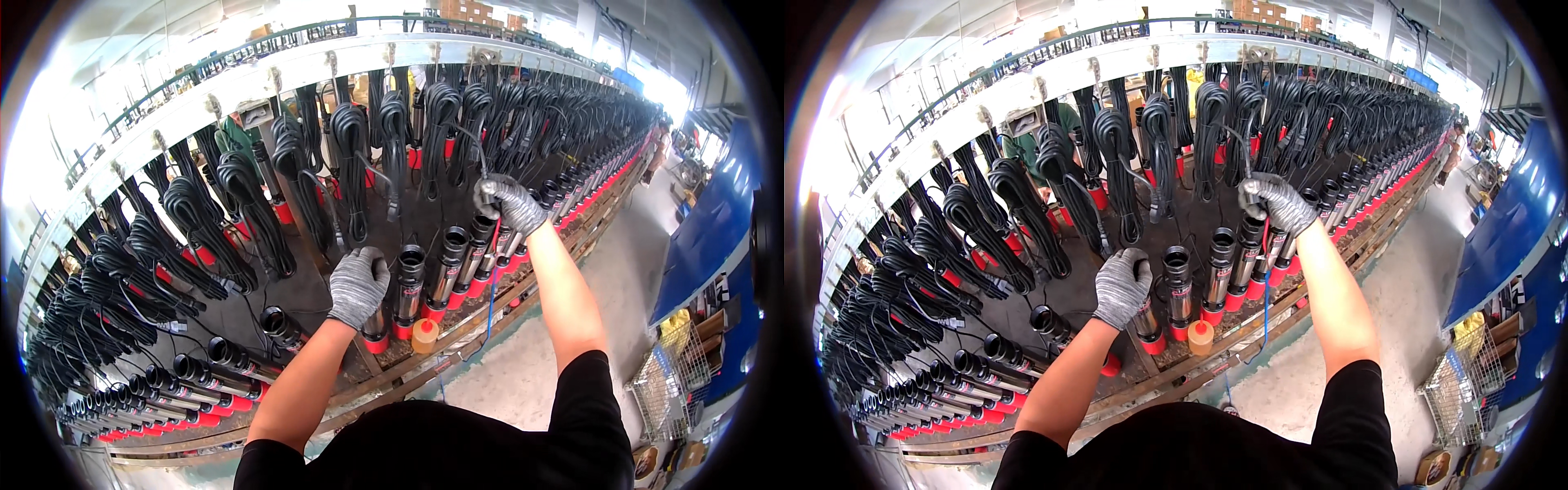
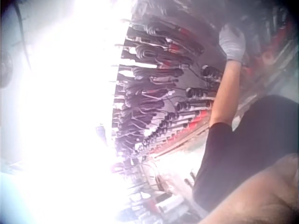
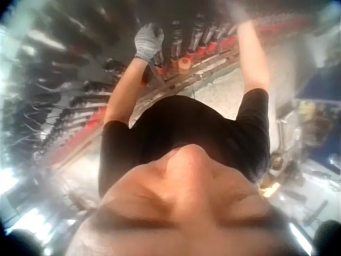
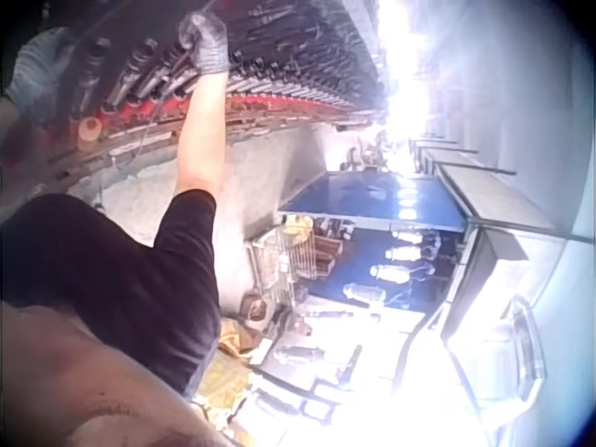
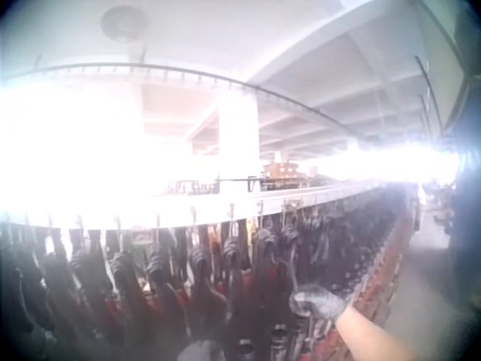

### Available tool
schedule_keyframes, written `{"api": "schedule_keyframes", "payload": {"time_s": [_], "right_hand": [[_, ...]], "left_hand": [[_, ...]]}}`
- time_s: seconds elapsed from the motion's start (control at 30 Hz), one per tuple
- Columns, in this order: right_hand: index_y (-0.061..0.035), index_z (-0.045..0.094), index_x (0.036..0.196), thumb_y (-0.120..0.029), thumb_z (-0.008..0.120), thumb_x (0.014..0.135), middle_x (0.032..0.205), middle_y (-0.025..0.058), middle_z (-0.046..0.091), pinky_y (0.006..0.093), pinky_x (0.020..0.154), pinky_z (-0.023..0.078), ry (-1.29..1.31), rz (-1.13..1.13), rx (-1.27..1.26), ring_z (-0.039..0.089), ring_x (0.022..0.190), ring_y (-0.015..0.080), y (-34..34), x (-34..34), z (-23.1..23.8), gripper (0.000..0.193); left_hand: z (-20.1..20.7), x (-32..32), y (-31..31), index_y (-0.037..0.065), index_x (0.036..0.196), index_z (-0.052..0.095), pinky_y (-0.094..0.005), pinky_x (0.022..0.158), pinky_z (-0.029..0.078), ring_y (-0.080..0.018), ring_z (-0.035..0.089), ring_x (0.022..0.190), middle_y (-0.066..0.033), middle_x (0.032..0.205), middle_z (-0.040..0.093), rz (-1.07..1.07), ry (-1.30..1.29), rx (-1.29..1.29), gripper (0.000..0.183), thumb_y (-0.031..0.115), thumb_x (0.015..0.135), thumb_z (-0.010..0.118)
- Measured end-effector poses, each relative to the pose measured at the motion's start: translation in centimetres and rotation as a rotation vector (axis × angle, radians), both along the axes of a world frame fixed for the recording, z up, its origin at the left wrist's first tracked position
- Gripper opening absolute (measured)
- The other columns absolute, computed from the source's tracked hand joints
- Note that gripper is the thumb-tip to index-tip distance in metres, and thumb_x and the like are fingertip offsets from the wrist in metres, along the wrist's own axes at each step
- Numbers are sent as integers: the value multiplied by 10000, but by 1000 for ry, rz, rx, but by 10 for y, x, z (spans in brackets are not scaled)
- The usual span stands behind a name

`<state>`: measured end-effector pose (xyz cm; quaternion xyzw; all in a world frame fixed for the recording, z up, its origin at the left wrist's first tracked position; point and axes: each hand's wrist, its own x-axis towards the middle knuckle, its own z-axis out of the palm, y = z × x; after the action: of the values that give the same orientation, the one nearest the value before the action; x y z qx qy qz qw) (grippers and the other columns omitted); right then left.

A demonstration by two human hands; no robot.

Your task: The person handles a sequence of water pumps on a long assembly rack, lifting each pump slightly to check its base and the attached power cord.

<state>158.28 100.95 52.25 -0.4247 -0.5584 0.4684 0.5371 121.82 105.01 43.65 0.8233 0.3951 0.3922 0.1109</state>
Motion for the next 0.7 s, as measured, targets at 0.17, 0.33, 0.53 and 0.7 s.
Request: {"api": "schedule_keyframes", "payload": {"time_s": [0.17, 0.33, 0.53, 0.7], "right_hand": [[-40, 601, 1282, -425, 710, 972, 938, 127, 736, 233, 479, 418, 147, -52, -15, 616, 604, 131, 17, -18, -28, 506], [-40, 630, 1332, -265, 739, 973, 883, 98, 726, 224, 491, 411, 267, -67, -9, 612, 603, 113, 25, 5, -58, 437], [-36, 673, 1255, -199, 749, 955, 880, 87, 725, 221, 534, 433, 235, -61, -23, 601, 613, 105, 25, -5, -52, 349], [-38, 673, 1278, -218, 728, 973, 827, 38, 685, 226, 540, 427, 240, -103, 15, 581, 623, 98, 25, -6, -57, 358]], "left_hand": [[4, -4, 1, 70, 1053, 681, -502, 857, 545, -394, 671, 946, -190, 988, 703, -13, 90, -13, 194, 206, 920, 644], [31, -2, -5, 72, 1159, 656, -501, 884, 537, -394, 661, 990, -192, 1043, 694, -79, 282, 12, 269, 234, 946, 625], [58, 58, -14, 67, 1231, 650, -486, 957, 518, -396, 636, 1098, -193, 1133, 685, -143, 366, -2, 323, 253, 968, 620], [34, 96, 7, 94, 1239, 663, -458, 950, 538, -361, 681, 1066, -177, 1108, 723, -129, 367, -209, 337, 255, 949, 603]]}}
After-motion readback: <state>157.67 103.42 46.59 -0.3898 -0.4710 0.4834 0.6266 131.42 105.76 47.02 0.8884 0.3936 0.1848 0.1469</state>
